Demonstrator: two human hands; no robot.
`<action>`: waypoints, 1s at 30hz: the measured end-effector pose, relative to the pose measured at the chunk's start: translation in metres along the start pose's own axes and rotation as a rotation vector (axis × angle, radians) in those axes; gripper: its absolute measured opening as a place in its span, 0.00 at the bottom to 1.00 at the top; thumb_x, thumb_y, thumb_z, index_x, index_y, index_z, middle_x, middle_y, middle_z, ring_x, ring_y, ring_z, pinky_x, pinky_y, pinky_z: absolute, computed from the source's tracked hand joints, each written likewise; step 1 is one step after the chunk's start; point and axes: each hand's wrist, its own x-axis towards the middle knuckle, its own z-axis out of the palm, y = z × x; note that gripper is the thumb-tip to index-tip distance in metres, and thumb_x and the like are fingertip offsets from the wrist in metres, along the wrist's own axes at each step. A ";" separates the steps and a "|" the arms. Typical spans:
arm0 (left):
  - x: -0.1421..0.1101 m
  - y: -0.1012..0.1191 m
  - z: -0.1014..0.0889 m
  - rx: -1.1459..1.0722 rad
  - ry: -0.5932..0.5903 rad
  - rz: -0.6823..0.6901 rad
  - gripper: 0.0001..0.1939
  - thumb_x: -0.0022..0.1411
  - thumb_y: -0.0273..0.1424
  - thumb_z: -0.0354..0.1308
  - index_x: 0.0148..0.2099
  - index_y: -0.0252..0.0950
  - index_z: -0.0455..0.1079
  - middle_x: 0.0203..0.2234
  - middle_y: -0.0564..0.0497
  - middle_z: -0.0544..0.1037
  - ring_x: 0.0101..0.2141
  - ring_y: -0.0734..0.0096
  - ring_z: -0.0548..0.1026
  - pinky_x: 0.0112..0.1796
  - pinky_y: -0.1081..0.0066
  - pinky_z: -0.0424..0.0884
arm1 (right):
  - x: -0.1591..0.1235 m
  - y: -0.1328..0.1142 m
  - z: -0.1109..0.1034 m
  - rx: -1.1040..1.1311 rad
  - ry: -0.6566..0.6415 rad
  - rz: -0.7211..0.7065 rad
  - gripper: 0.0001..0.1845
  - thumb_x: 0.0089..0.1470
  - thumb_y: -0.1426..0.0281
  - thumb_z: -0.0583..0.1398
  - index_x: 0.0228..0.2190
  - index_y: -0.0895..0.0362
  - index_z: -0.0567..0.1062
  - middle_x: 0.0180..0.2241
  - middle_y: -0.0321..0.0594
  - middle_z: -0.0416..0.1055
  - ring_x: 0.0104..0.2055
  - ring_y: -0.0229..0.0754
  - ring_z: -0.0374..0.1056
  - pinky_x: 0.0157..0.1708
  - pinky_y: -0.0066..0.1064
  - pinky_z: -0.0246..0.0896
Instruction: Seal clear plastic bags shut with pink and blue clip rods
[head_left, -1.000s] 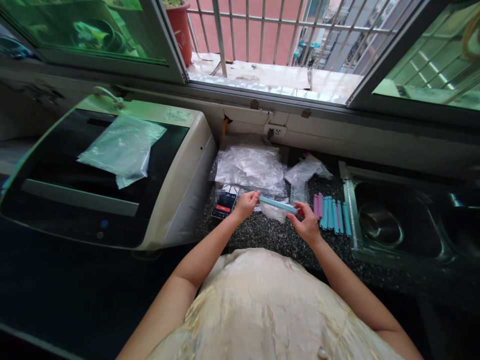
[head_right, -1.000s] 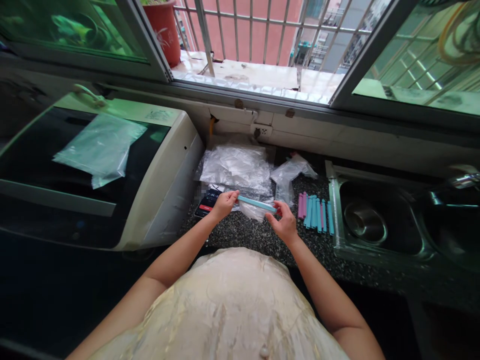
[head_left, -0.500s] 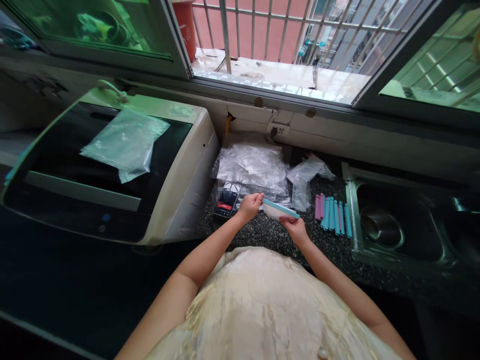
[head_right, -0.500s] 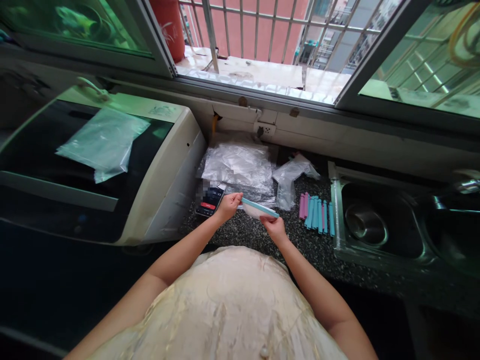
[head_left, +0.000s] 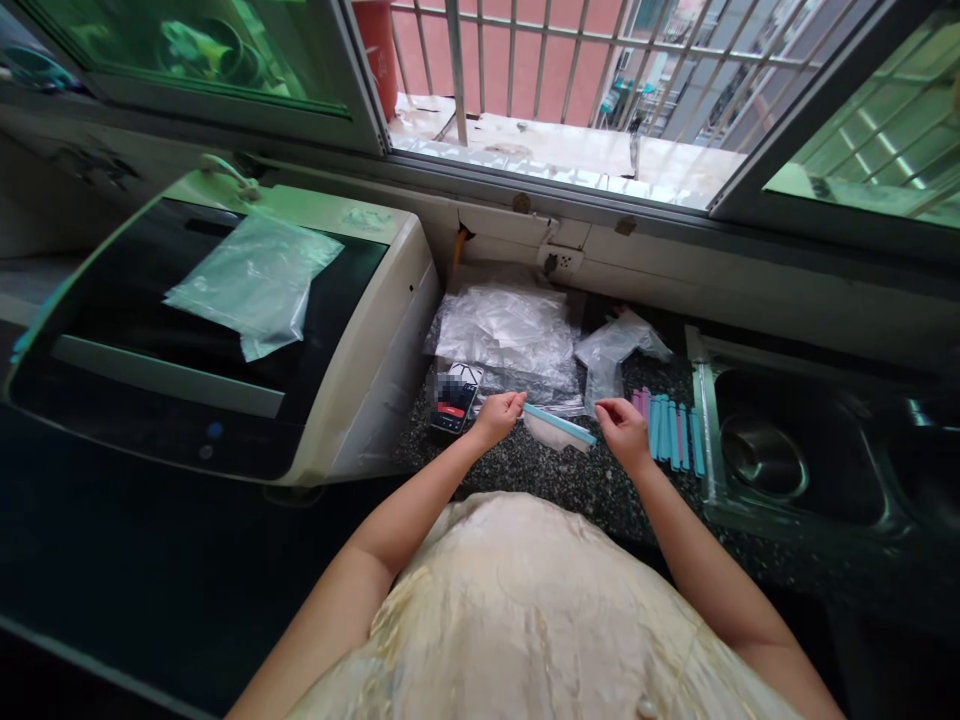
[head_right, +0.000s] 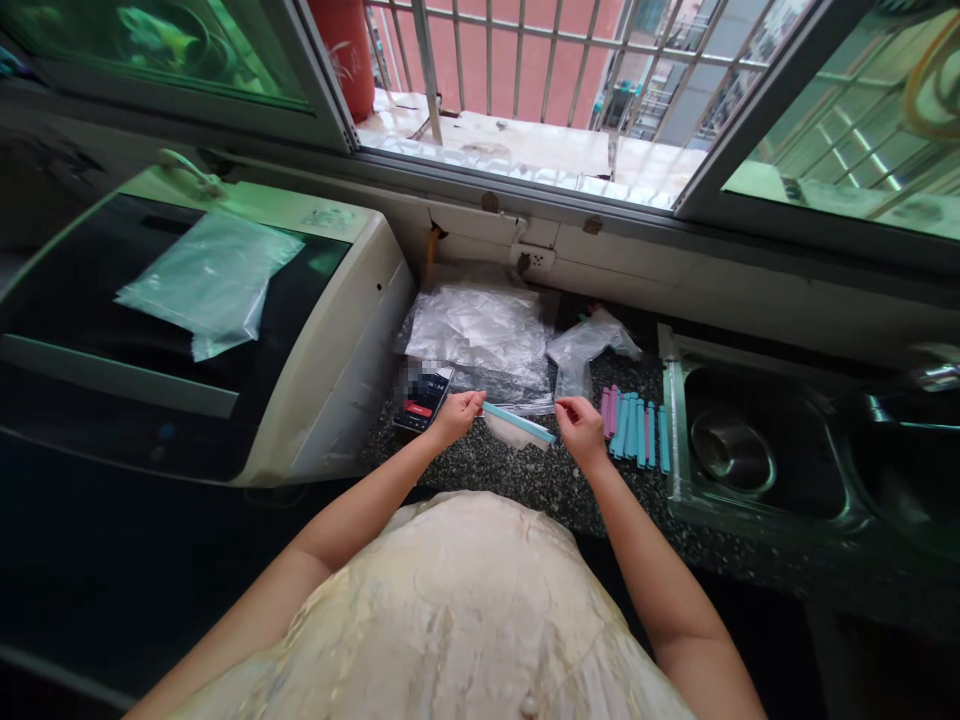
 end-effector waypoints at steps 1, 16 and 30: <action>0.000 0.000 0.000 -0.001 -0.004 -0.001 0.23 0.58 0.44 0.41 0.19 0.35 0.57 0.13 0.57 0.59 0.19 0.77 0.59 0.24 0.74 0.52 | 0.000 -0.009 0.000 -0.008 -0.024 -0.051 0.11 0.53 0.64 0.54 0.28 0.57 0.72 0.26 0.41 0.70 0.27 0.38 0.65 0.27 0.30 0.62; 0.004 -0.006 0.001 -0.327 -0.089 -0.071 0.29 0.54 0.55 0.40 0.20 0.34 0.58 0.13 0.56 0.59 0.18 0.79 0.57 0.21 0.74 0.53 | -0.019 -0.052 0.021 -0.336 -0.121 -0.460 0.09 0.54 0.66 0.54 0.28 0.57 0.72 0.25 0.40 0.70 0.30 0.40 0.64 0.31 0.30 0.58; 0.006 0.003 0.015 -0.438 -0.043 -0.135 0.27 0.52 0.55 0.43 0.21 0.36 0.56 0.12 0.59 0.53 0.16 0.80 0.53 0.20 0.73 0.49 | -0.029 -0.058 0.026 -0.329 -0.073 -0.372 0.08 0.53 0.67 0.54 0.27 0.56 0.71 0.24 0.39 0.69 0.27 0.37 0.64 0.28 0.27 0.56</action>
